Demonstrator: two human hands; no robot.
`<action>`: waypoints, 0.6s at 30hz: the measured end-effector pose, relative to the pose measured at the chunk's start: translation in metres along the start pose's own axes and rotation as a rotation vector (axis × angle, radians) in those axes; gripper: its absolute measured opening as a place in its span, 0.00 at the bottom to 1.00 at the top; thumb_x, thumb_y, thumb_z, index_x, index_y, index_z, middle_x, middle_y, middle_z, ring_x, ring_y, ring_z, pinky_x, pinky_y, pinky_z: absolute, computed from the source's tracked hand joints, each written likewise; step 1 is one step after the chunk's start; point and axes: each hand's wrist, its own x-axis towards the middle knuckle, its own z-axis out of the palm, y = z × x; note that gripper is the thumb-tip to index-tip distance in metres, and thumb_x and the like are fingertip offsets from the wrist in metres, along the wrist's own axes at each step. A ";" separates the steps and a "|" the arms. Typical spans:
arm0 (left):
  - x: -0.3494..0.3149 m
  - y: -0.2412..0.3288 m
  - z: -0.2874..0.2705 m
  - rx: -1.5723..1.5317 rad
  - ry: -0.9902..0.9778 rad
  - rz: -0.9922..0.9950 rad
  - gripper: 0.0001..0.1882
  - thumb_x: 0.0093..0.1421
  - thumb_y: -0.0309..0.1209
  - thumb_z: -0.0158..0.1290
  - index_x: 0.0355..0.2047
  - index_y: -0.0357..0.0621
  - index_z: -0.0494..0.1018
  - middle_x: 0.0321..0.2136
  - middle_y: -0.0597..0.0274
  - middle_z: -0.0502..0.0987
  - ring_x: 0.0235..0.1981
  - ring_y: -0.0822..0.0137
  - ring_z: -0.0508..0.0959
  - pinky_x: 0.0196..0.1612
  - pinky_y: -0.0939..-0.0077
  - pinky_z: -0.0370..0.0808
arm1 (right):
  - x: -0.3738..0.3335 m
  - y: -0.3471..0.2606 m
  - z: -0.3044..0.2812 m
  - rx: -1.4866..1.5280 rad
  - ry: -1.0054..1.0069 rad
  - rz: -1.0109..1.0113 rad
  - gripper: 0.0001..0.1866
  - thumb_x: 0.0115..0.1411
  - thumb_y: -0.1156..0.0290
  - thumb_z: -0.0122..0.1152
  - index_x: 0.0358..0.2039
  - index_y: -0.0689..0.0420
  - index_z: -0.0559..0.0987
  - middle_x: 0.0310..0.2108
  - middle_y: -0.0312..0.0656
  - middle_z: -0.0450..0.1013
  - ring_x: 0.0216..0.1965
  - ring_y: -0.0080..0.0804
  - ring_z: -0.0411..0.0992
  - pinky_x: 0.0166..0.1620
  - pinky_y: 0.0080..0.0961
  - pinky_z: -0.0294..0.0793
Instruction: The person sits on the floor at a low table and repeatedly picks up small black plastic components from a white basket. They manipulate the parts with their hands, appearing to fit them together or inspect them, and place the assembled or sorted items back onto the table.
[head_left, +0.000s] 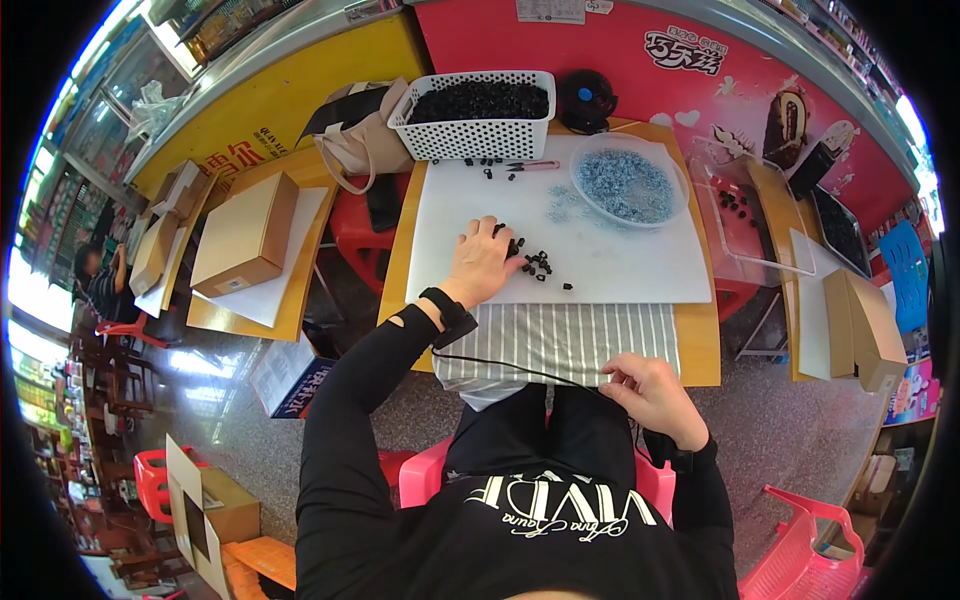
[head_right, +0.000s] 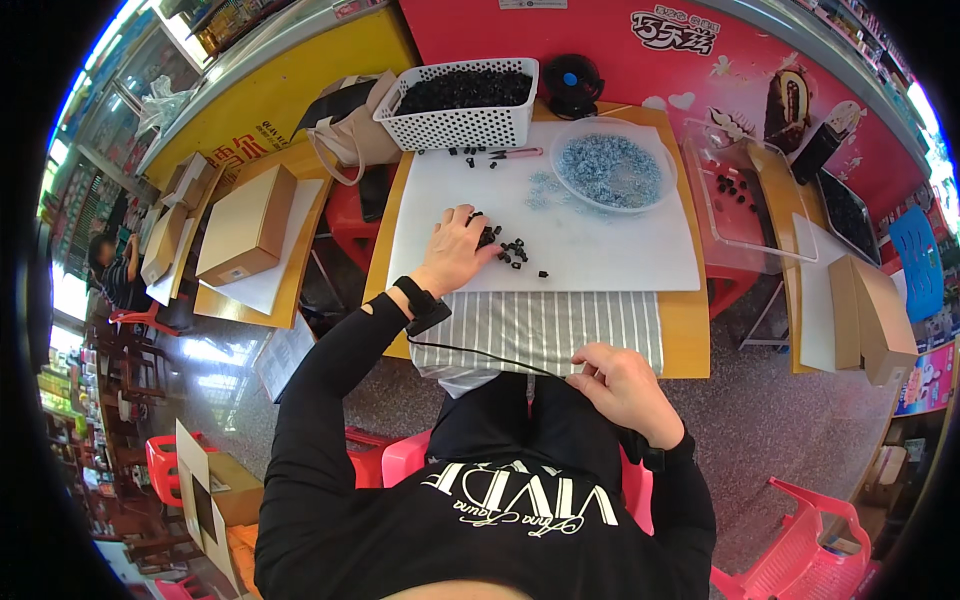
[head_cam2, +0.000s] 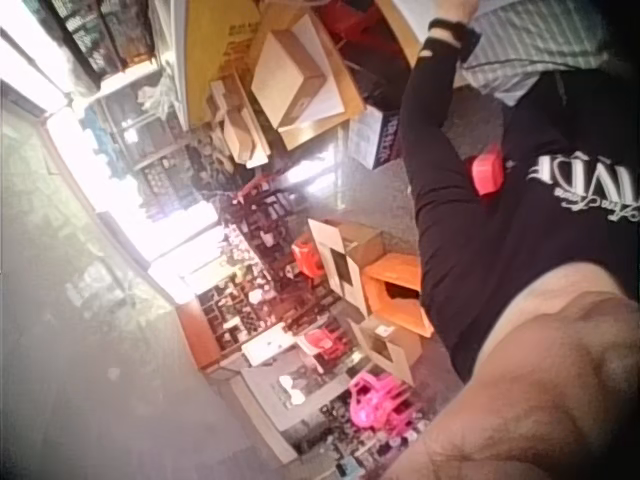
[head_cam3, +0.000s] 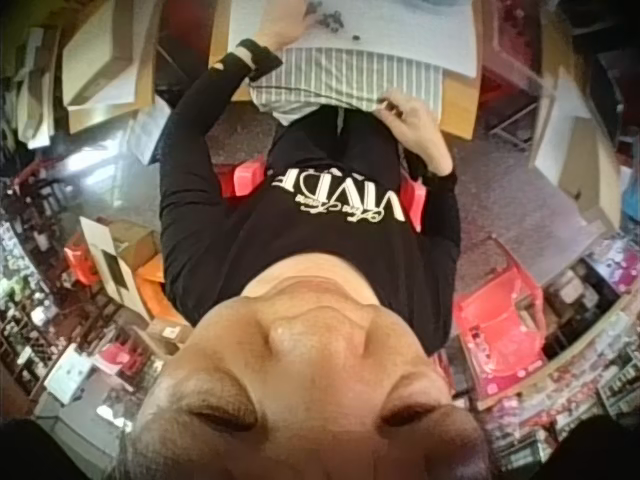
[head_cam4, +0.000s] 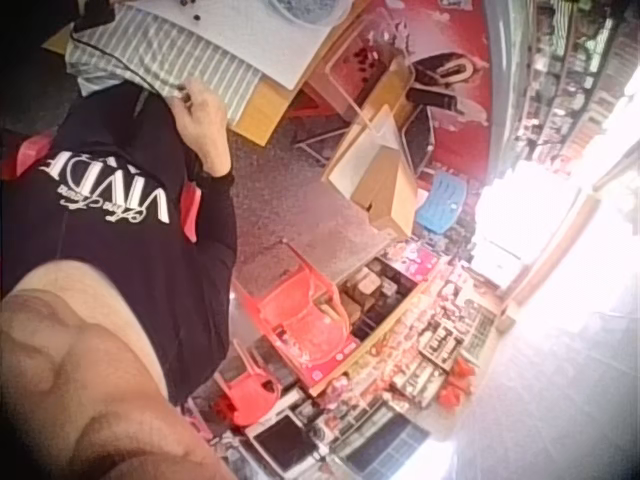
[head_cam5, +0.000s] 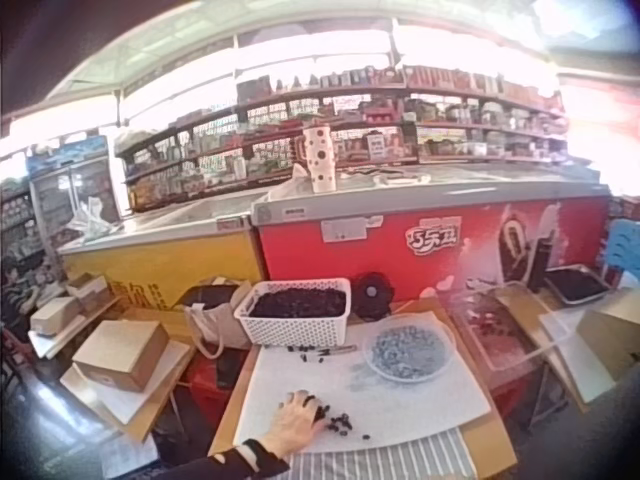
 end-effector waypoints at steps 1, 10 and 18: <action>0.000 0.000 -0.003 -0.015 0.002 -0.009 0.21 0.56 0.38 0.61 0.47 0.39 0.74 0.52 0.43 0.69 0.53 0.43 0.68 0.51 0.54 0.70 | 0.000 0.000 0.000 0.002 0.003 -0.007 0.10 0.54 0.71 0.66 0.34 0.62 0.78 0.24 0.47 0.76 0.25 0.42 0.76 0.29 0.33 0.72; -0.019 -0.030 -0.012 -0.256 0.183 -0.002 0.18 0.59 0.31 0.57 0.48 0.37 0.74 0.50 0.40 0.71 0.53 0.43 0.70 0.55 0.58 0.68 | 0.022 0.007 0.003 0.024 0.025 -0.041 0.10 0.54 0.71 0.64 0.34 0.63 0.78 0.22 0.47 0.75 0.24 0.41 0.75 0.29 0.32 0.71; -0.096 0.023 -0.067 -0.734 0.026 -0.231 0.13 0.61 0.28 0.57 0.45 0.38 0.77 0.42 0.60 0.78 0.42 0.70 0.78 0.38 0.78 0.73 | 0.085 0.028 0.007 -0.204 0.126 -0.075 0.11 0.52 0.69 0.64 0.32 0.63 0.78 0.22 0.51 0.75 0.27 0.51 0.75 0.32 0.41 0.71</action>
